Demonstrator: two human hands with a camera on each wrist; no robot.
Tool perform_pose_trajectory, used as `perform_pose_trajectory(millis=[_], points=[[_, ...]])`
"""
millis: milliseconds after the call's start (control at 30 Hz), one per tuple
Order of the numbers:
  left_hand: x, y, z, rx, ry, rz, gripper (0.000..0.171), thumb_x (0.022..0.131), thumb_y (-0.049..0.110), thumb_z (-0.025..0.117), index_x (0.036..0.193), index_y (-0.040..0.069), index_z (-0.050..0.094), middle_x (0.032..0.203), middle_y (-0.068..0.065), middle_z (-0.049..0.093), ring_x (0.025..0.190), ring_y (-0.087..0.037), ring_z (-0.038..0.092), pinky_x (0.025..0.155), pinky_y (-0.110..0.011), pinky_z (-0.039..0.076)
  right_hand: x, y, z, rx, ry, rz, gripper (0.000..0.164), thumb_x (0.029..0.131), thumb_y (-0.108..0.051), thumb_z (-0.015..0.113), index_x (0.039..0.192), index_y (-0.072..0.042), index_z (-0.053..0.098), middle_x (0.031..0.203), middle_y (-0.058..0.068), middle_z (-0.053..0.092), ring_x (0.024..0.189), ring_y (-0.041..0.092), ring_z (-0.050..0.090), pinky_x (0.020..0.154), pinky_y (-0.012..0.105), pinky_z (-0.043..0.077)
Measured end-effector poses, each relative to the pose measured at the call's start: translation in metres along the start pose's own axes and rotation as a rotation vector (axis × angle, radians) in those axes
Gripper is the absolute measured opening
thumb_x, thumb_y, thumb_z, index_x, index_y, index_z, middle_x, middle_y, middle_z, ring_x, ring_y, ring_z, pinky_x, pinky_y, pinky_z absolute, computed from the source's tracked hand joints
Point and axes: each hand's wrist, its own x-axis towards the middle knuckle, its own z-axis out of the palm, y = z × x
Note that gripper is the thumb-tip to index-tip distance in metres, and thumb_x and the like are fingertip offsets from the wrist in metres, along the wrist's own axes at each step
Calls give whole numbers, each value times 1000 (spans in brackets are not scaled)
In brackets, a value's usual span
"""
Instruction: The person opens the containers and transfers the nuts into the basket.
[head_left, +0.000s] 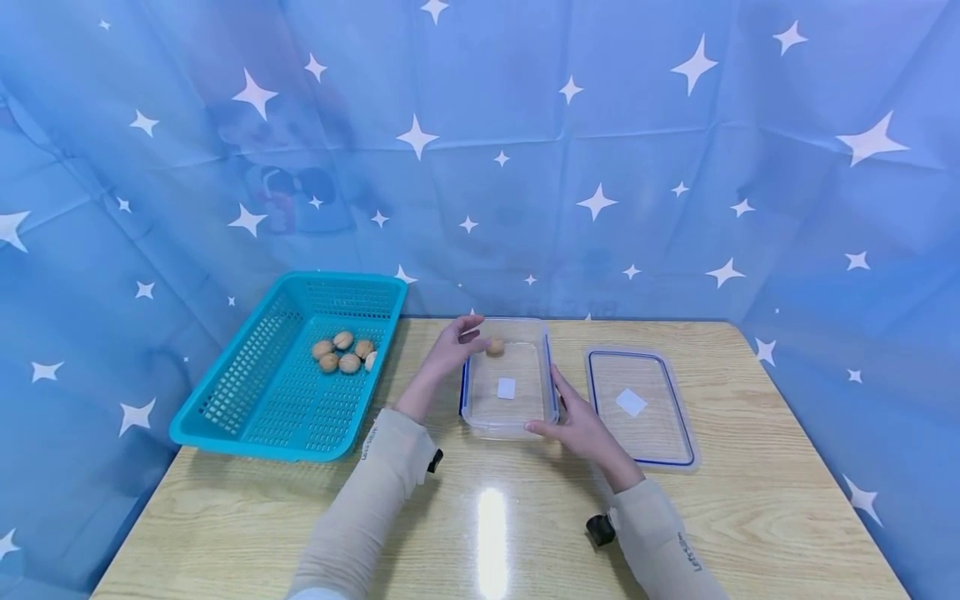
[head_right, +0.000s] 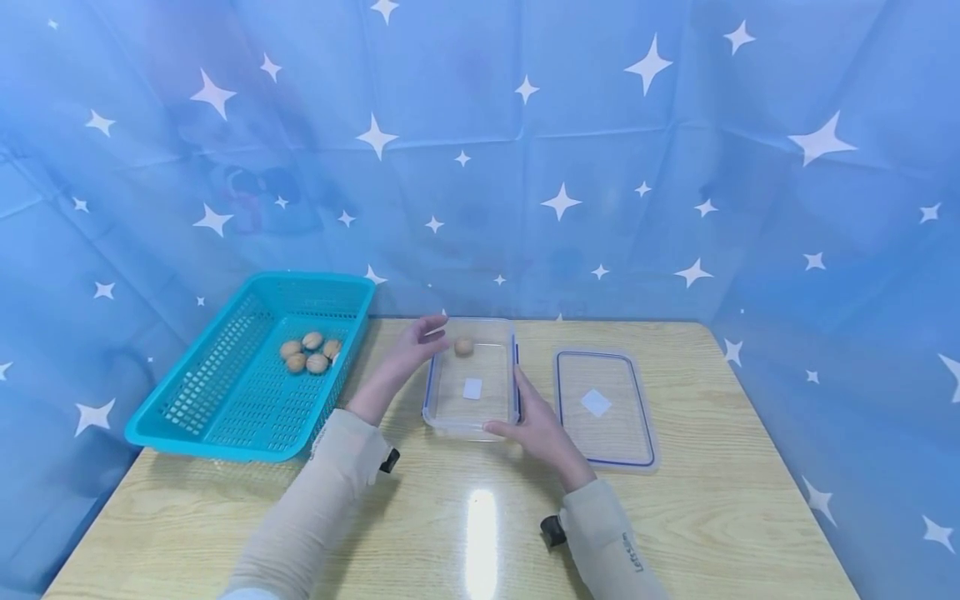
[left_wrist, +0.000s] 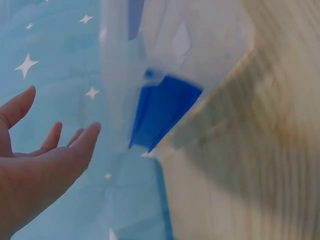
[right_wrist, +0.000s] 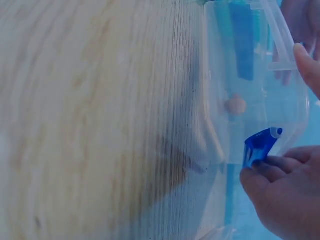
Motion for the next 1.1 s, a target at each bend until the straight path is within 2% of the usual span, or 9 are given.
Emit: perform_pose_trajectory(millis=[133, 300, 467, 700, 800, 933, 1033, 1100], points=[[3, -4, 11, 6, 3, -35, 66, 95, 26, 68, 151, 6, 40, 160, -17, 35, 149, -37, 33, 121, -48, 33, 1, 1, 0, -9, 3, 2, 107, 88, -35, 76, 162, -15, 1, 168, 19, 2, 150, 47, 19, 121, 61, 21], [4, 1, 24, -33, -19, -109, 73, 93, 33, 68, 154, 10, 34, 163, -18, 27, 152, -38, 23, 124, -53, 24, 1, 1, 0, -10, 6, -6, 108, 87, -36, 77, 162, -14, 1, 168, 19, 3, 150, 47, 19, 121, 63, 21], [7, 0, 37, -53, -57, -193, 87, 93, 40, 67, 160, 14, 18, 162, -22, 25, 150, -40, 27, 123, -58, 23, -1, 0, 0, -7, 5, -10, 107, 88, -35, 76, 162, -14, 1, 168, 19, 2, 150, 48, 18, 120, 64, 22], [19, -12, 50, -1, 11, -261, 94, 91, 42, 70, 161, 14, 13, 167, -15, 14, 154, -38, 16, 125, -57, 16, -2, -1, -1, -9, 7, -12, 106, 89, -34, 75, 162, -15, 1, 168, 19, 3, 150, 48, 18, 120, 65, 23], [25, -14, 56, 32, 34, -264, 92, 92, 40, 69, 161, 13, 15, 168, -14, 12, 154, -37, 16, 126, -54, 17, -2, 0, -2, -5, 10, -18, 105, 90, -32, 75, 162, -14, 1, 168, 19, 2, 150, 48, 19, 119, 64, 24], [29, -20, 63, 70, 52, -253, 87, 93, 38, 67, 159, 8, 19, 166, -17, 16, 153, -37, 21, 125, -52, 21, -1, 0, -1, -6, 5, -19, 104, 90, -31, 74, 162, -14, 1, 168, 19, 2, 149, 49, 20, 119, 65, 25], [30, -25, 68, 87, 27, -236, 81, 95, 34, 66, 158, 5, 24, 164, -18, 24, 150, -36, 27, 124, -50, 26, 0, 0, 0, -15, 6, -23, 104, 90, -32, 75, 162, -14, 2, 168, 19, 4, 149, 48, 21, 119, 64, 27], [31, -28, 69, 85, -12, -205, 75, 96, 30, 65, 156, 4, 28, 162, -19, 31, 149, -36, 32, 123, -49, 29, -1, -1, 0, -18, 10, -26, 104, 89, -32, 75, 162, -14, 2, 168, 19, 5, 149, 48, 22, 119, 63, 26]])
